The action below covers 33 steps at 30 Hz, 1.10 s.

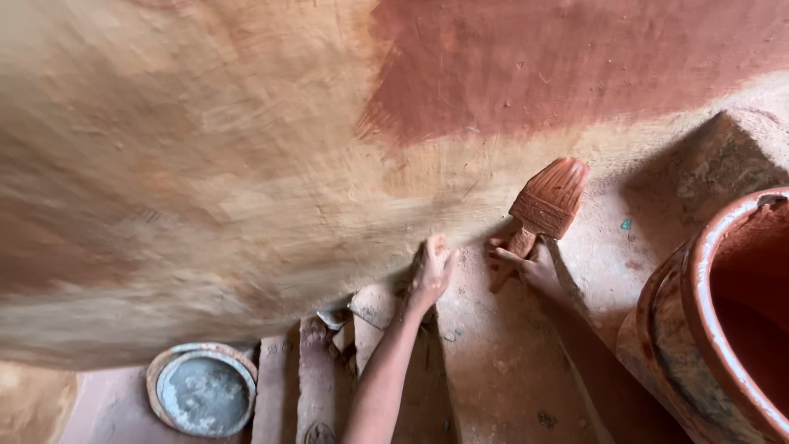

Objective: The person paints a wall with reddish-brown paint using a wide brush. They dip the brush into a bucket on the stairs and apply paint in broad strokes, covering a light green and white surface. The person occasionally steadies themselves by placing a hand on the wall.

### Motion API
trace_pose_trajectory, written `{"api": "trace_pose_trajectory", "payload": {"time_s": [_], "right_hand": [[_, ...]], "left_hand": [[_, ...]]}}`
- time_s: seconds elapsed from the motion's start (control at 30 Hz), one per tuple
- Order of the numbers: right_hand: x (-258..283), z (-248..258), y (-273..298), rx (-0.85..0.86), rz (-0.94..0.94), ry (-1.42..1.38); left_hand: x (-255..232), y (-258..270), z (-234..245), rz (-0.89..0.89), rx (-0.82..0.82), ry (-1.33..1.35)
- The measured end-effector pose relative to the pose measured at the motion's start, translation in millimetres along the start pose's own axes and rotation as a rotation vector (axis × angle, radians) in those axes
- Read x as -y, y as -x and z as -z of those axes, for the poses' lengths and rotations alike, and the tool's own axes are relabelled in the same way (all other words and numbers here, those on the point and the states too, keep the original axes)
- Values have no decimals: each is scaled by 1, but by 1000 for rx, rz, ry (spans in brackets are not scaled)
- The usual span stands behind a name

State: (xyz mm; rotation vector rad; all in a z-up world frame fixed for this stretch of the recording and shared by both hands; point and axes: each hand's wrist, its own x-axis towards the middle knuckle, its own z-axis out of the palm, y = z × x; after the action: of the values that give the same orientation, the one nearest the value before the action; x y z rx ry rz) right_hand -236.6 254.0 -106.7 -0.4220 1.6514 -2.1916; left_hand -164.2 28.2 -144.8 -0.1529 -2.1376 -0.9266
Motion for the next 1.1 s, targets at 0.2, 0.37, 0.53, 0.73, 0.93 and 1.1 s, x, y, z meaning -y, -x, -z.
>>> {"api": "trace_pose_trajectory", "payload": {"time_s": [0.2, 0.37, 0.53, 0.73, 0.93, 1.1], "right_hand": [[22, 1, 5, -222, -35, 538], [23, -3, -27, -269, -157, 744], [13, -12, -46, -243, -132, 656], [1, -30, -25, -180, -347, 626], [-2, -34, -7, -75, -458, 591], [-21, -26, -42, 99, -602, 870]], "left_hand": [[15, -53, 13, 37, 62, -353], [1, -60, 9, 171, 202, -365], [-13, -43, 17, 172, 397, -450], [-6, -23, 33, 282, 404, -367], [6, 6, 29, 496, 592, -417], [-11, 14, 3, 744, 566, 100]]}}
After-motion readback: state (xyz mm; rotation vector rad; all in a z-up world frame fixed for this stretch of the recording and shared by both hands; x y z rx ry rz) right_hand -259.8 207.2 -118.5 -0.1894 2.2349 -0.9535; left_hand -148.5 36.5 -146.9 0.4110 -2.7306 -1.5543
